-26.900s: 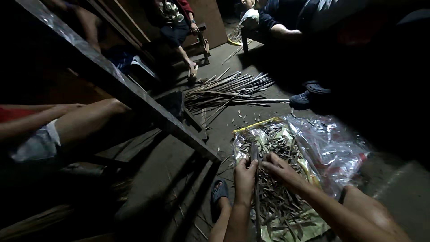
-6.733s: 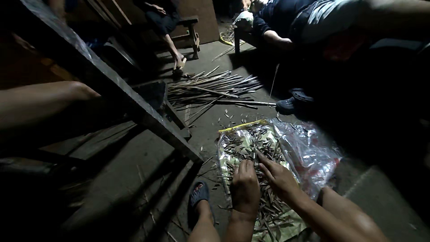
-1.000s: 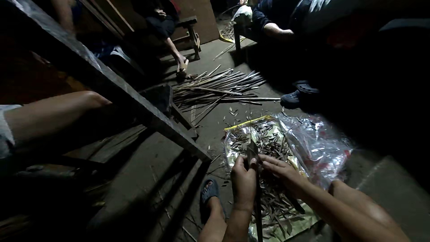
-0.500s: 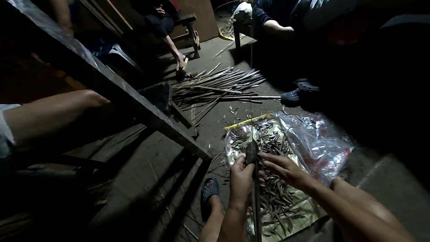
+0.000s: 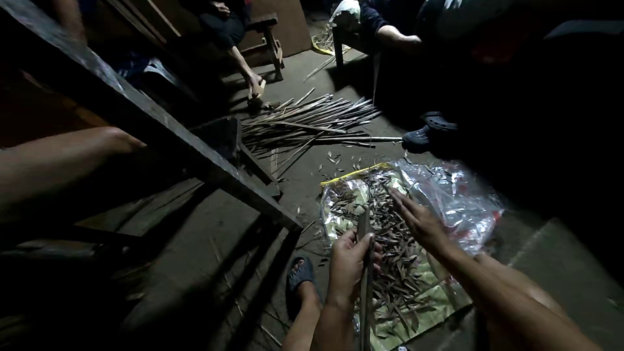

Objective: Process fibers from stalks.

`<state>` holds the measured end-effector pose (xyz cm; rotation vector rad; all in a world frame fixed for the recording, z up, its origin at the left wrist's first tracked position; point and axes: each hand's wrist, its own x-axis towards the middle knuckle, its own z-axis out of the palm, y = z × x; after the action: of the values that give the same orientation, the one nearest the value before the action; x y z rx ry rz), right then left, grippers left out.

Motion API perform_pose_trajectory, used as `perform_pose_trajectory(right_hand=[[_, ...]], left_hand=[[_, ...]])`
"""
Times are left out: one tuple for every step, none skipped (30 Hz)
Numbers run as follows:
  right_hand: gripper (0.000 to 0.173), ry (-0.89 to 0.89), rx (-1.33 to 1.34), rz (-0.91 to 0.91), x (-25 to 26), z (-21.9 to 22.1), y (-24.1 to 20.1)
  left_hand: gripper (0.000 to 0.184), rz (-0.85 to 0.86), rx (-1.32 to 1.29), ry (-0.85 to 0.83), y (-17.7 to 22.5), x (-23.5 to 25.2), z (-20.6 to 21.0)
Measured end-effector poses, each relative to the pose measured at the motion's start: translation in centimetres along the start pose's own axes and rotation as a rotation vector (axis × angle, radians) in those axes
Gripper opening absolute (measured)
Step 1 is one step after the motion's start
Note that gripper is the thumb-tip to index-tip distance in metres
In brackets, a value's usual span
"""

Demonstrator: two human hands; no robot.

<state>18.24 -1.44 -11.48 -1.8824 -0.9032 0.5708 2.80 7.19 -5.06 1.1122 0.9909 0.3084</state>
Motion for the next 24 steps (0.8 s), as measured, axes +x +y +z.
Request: perform_pose_trajectory(right_hand=[[0.045,-0.007,0.066,0.074,0.2,-0.1,-0.2],[0.046,-0.044,0.14,0.132,0.2,-0.2,-0.5],[0.048,-0.085,0.203,0.168,0.0,-0.2,-0.9],[0.048,-0.112,0.246,0.176,-0.3,0.0,-1.3],[0.046,-0.146,0.277,0.172,-0.8,0.2,-1.7],[0.045,-0.179,0.303,0.149,-1.4,0.5,-2.2],[0.045,-0.218,0.32,0.113,-1.9,0.8,-2.7],[0.047,-0.265,0.335,0.082,-2.5,1.0,-3.3],[0.049,-0.305,0.346,0.066,-3.0,1.2,-3.8],[0.052,-0.332,0.362,0.062,-3.4,1.5,-4.1],[0.054,-0.367,0.383,0.071,-3.7,1.7,-4.4],[0.056,-0.397,0.412,0.092,-3.9,1.7,-4.6],[0.056,-0.402,0.441,0.125,-4.0,1.8,-4.8],[0.055,-0.381,0.471,0.159,-4.1,2.0,-4.9],[0.054,-0.367,0.49,0.184,-4.0,2.0,-4.9],[0.052,-0.35,0.498,0.201,-4.0,2.0,-4.9],[0.05,-0.334,0.497,0.202,-4.0,2.0,-4.8],[0.049,-0.319,0.494,0.192,-4.0,2.1,-4.6],[0.048,-0.301,0.492,0.175,-4.0,2.2,-4.4],[0.047,-0.292,0.493,0.159,-4.0,2.2,-4.3],[0.047,-0.291,0.491,0.149,-4.1,2.1,-4.2],[0.047,-0.29,0.483,0.14,-4.1,2.1,-4.3],[0.048,-0.291,0.464,0.126,-4.1,2.1,-4.2],[0.048,-0.29,0.441,0.109,-4.1,2.1,-4.2]], left_hand=[[0.007,0.022,0.023,0.017,0.0,0.1,0.0],[0.006,0.048,0.052,0.036,-0.1,0.3,-0.1],[0.007,0.073,0.09,0.058,-0.1,0.5,-0.1],[0.008,0.103,0.143,0.081,-0.2,0.6,-0.2],[0.01,0.145,0.218,0.105,-0.5,0.9,-0.3],[0.013,0.205,0.325,0.138,-0.9,1.1,-0.4],[0.016,0.279,0.454,0.176,-1.3,1.3,-0.5],[0.019,0.35,0.573,0.215,-1.7,1.3,-0.3],[0.02,0.416,0.68,0.253,-1.9,1.2,0.0],[0.02,0.491,0.778,0.298,-2.1,1.0,0.3],[0.019,0.597,0.873,0.359,-2.5,1.0,0.7],[0.019,0.695,0.956,0.414,-3.1,1.2,0.9],[0.018,0.751,1.027,0.449,-3.5,1.4,1.0],[0.016,0.784,1.085,0.478,-3.8,1.5,1.2],[0.014,0.814,1.133,0.501,-4.0,1.5,1.4],[0.014,0.832,1.161,0.507,-4.1,1.5,1.6],[0.013,0.843,1.186,0.513,-4.1,1.5,1.7],[0.013,0.846,1.202,0.518,-4.1,1.5,1.8],[0.013,0.846,1.214,0.523,-4.2,1.5,2.0],[0.012,0.844,1.225,0.524,-4.1,1.5,2.0],[0.012,0.838,1.23,0.518,-4.1,1.4,2.1],[0.01,0.843,1.231,0.518,-4.1,1.4,2.1],[0.008,0.845,1.229,0.514,-4.1,1.5,2.0],[0.007,0.841,1.229,0.508,-4.1,1.5,2.0]])
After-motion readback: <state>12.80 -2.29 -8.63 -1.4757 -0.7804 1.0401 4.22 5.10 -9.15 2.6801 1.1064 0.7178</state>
